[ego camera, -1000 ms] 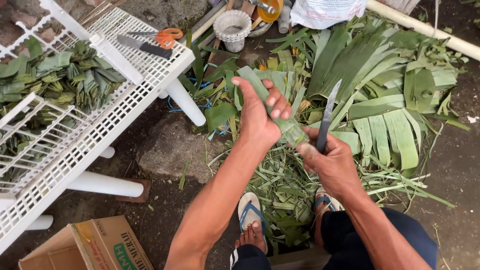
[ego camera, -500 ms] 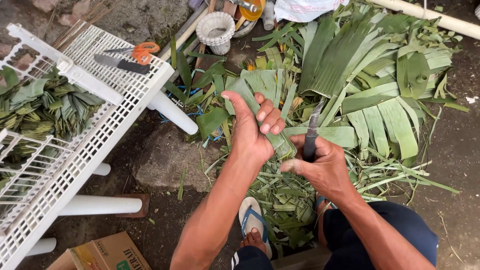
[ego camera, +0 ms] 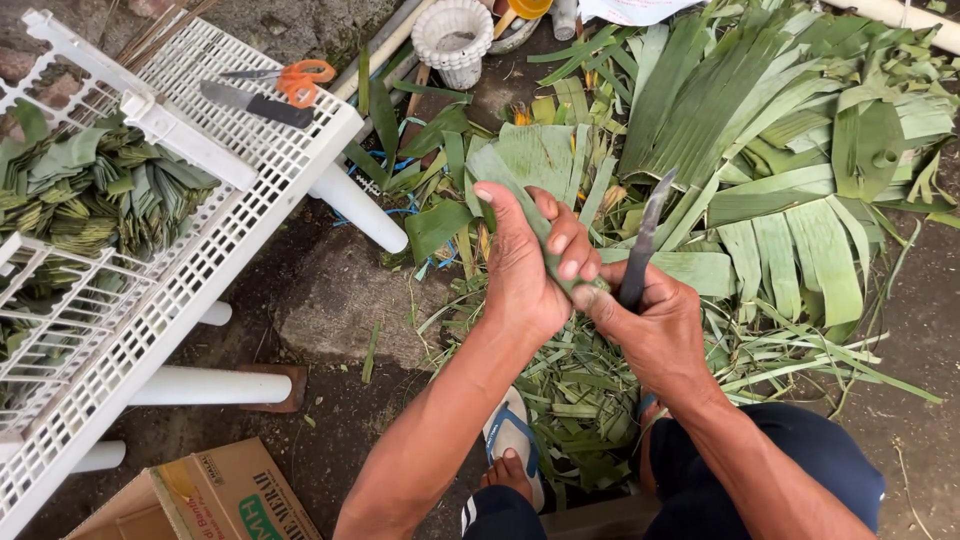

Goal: Tearing banana leaves into strips and trimming them to size using a knife.

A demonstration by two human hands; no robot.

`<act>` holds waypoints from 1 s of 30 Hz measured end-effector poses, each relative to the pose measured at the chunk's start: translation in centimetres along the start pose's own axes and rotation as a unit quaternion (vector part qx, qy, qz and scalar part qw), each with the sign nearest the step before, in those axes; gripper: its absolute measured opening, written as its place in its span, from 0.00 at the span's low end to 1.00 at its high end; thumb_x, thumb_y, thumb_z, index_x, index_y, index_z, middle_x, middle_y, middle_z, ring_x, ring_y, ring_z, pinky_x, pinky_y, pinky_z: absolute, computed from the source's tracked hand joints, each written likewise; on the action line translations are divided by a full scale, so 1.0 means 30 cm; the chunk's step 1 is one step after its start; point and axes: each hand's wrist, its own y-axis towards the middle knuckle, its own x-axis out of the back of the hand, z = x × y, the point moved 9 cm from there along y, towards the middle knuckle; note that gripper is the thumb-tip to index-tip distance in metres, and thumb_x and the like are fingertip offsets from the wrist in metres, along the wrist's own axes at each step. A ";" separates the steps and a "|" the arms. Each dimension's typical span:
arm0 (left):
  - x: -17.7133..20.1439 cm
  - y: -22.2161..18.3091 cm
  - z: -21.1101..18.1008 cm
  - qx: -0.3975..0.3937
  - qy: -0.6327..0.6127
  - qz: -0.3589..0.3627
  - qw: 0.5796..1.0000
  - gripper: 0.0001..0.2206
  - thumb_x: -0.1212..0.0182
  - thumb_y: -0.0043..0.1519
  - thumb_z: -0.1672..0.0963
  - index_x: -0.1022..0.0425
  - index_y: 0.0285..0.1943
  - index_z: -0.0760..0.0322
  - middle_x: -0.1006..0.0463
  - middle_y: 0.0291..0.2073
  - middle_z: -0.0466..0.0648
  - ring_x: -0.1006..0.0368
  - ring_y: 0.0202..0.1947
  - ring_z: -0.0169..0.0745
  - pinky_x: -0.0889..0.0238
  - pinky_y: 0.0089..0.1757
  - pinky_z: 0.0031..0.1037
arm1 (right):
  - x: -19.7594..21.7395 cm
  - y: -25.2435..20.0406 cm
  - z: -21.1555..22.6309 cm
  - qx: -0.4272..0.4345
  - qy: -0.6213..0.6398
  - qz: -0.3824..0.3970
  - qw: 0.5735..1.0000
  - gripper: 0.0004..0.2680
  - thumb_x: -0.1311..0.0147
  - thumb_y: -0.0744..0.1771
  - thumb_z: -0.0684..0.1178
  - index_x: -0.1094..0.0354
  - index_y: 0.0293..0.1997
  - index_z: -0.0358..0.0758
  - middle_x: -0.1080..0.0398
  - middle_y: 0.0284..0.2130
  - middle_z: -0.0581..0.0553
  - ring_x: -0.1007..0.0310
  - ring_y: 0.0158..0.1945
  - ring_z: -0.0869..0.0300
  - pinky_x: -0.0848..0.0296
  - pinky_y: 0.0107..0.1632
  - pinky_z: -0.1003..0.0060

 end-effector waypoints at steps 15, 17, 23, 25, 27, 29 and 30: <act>-0.104 -0.046 0.001 -0.027 0.038 0.229 0.972 0.23 0.45 0.67 0.65 0.43 0.72 0.72 0.29 0.54 0.61 0.30 0.61 0.62 0.36 0.63 0.49 | 0.045 0.062 -0.026 -0.114 0.250 0.030 0.961 0.04 0.42 0.69 0.43 0.31 0.42 0.35 0.29 0.28 0.39 0.49 0.14 0.75 0.42 0.20 0.79; -0.093 -0.026 -0.006 -0.035 0.034 0.224 0.973 0.23 0.45 0.67 0.65 0.43 0.71 0.72 0.28 0.53 0.60 0.29 0.60 0.61 0.35 0.63 0.49 | 0.027 0.053 0.006 -0.096 0.232 0.028 0.967 0.04 0.43 0.69 0.44 0.32 0.44 0.36 0.29 0.29 0.39 0.49 0.14 0.74 0.42 0.21 0.78; 0.009 0.065 -0.052 -0.044 -0.060 0.196 0.978 0.19 0.45 0.68 0.65 0.38 0.69 0.75 0.27 0.54 0.63 0.30 0.61 0.64 0.32 0.61 0.51 | 0.010 0.024 0.116 0.112 0.025 0.040 0.993 0.11 0.64 0.75 0.53 0.40 0.45 0.37 0.29 0.33 0.36 0.38 0.19 0.65 0.36 0.23 0.70; 0.014 0.060 -0.069 -0.054 -0.071 0.178 0.980 0.18 0.44 0.68 0.65 0.37 0.67 0.77 0.26 0.53 0.62 0.29 0.60 0.65 0.31 0.60 0.52 | -0.004 0.001 0.153 0.195 -0.054 0.052 0.978 0.14 0.71 0.76 0.54 0.42 0.39 0.40 0.34 0.20 0.43 0.38 0.14 0.63 0.37 0.19 0.71; 0.015 0.062 -0.069 -0.052 -0.079 0.176 0.980 0.18 0.44 0.68 0.65 0.36 0.67 0.78 0.26 0.53 0.63 0.29 0.60 0.66 0.31 0.60 0.53 | 0.021 -0.007 0.135 0.244 -0.070 0.026 0.967 0.14 0.71 0.75 0.55 0.42 0.39 0.40 0.36 0.20 0.44 0.38 0.15 0.63 0.37 0.21 0.72; 0.009 0.059 -0.065 -0.048 -0.088 0.175 0.979 0.18 0.44 0.68 0.65 0.36 0.67 0.79 0.26 0.53 0.64 0.29 0.60 0.66 0.31 0.59 0.54 | 0.032 -0.012 0.122 0.293 -0.085 -0.003 0.952 0.15 0.72 0.75 0.56 0.43 0.39 0.39 0.37 0.21 0.45 0.39 0.17 0.63 0.37 0.23 0.72; 0.003 0.053 -0.060 -0.044 -0.088 0.174 0.980 0.18 0.44 0.68 0.65 0.37 0.67 0.79 0.26 0.53 0.64 0.29 0.60 0.66 0.30 0.59 0.53 | 0.010 -0.003 0.099 0.286 -0.142 0.007 0.948 0.14 0.68 0.75 0.54 0.40 0.42 0.36 0.36 0.21 0.44 0.40 0.16 0.62 0.35 0.22 0.70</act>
